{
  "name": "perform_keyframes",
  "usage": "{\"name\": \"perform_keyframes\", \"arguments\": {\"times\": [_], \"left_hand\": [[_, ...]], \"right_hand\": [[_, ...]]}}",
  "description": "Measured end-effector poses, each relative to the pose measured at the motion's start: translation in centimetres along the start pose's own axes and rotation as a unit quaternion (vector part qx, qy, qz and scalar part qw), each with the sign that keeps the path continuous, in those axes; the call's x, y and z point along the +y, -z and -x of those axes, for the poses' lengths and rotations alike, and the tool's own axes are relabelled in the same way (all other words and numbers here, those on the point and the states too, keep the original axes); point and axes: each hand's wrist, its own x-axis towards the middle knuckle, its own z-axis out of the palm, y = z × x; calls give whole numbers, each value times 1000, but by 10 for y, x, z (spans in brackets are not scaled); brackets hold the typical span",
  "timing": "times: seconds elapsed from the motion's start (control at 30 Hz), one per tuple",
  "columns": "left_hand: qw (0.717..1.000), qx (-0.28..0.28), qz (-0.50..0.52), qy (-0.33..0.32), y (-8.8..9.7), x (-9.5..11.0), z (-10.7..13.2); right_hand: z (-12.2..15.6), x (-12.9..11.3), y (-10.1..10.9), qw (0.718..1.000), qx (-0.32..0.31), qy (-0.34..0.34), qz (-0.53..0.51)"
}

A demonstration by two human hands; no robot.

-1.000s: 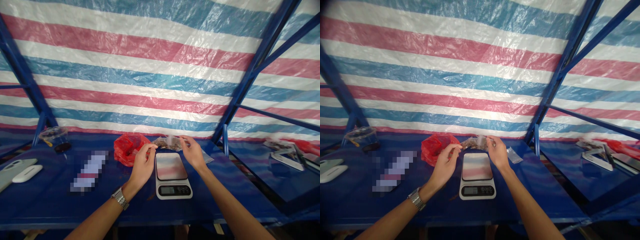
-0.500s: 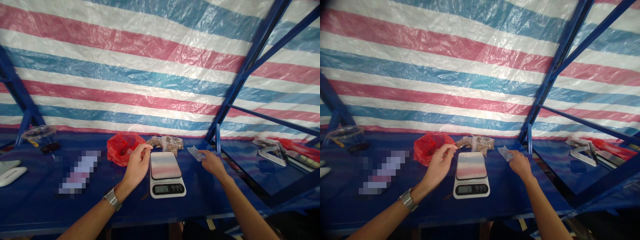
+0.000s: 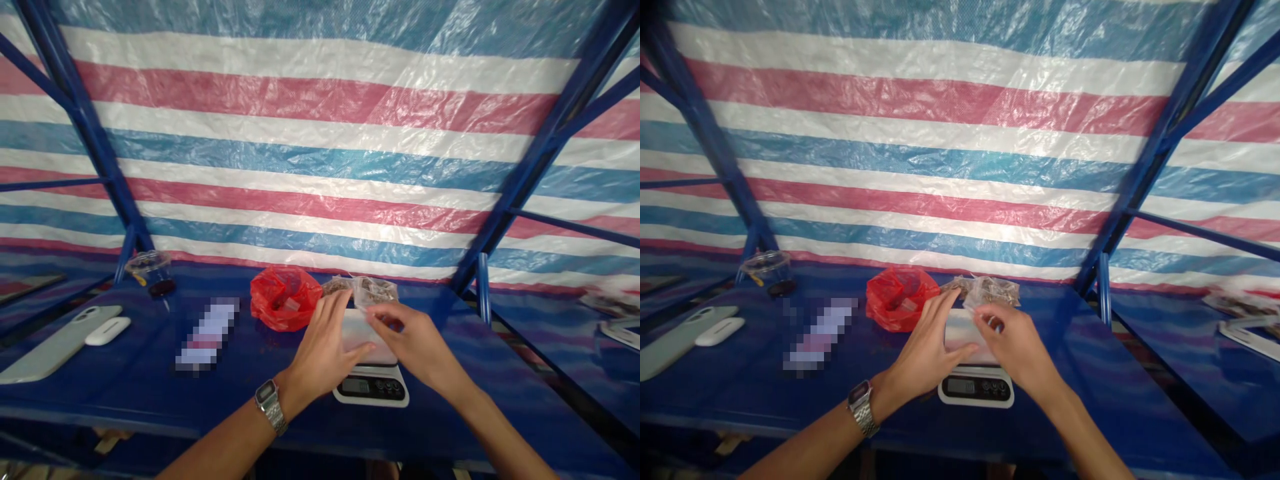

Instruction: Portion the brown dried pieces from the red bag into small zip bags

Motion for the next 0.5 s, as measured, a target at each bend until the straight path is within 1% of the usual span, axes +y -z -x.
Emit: {"name": "perform_keyframes", "arguments": {"times": [0.03, 0.1, 0.17, 0.23, 0.27, 0.33, 0.4, 0.5], "left_hand": [[1000, -1, 6, 11, -2, -1, 2], [999, 6, 23, 41, -6, -4, 4], [997, 25, 43, 65, -5, -6, 6], [995, 40, 52, 76, 1, -5, 7], [995, 39, 48, 75, 5, -5, 7], [998, 17, 26, 60, 14, -4, 8], [999, -13, -7, 35, 22, -5, 9], [997, -39, -71, 5, 31, -10, 12]], "right_hand": [[0, -14, -11, 999, -20, 3, -26], [0, -32, -28, 998, -27, 6, -60], [-2, -39, -37, 998, -4, 1, -69], [-5, -41, -41, 998, 33, -6, -56], [-6, -41, -41, 998, 51, -7, -47], [-8, -42, -41, 997, 73, -8, -36], [-10, -43, -43, 997, 66, -6, -30], [-12, -48, -48, 999, 31, 7, -24]]}}
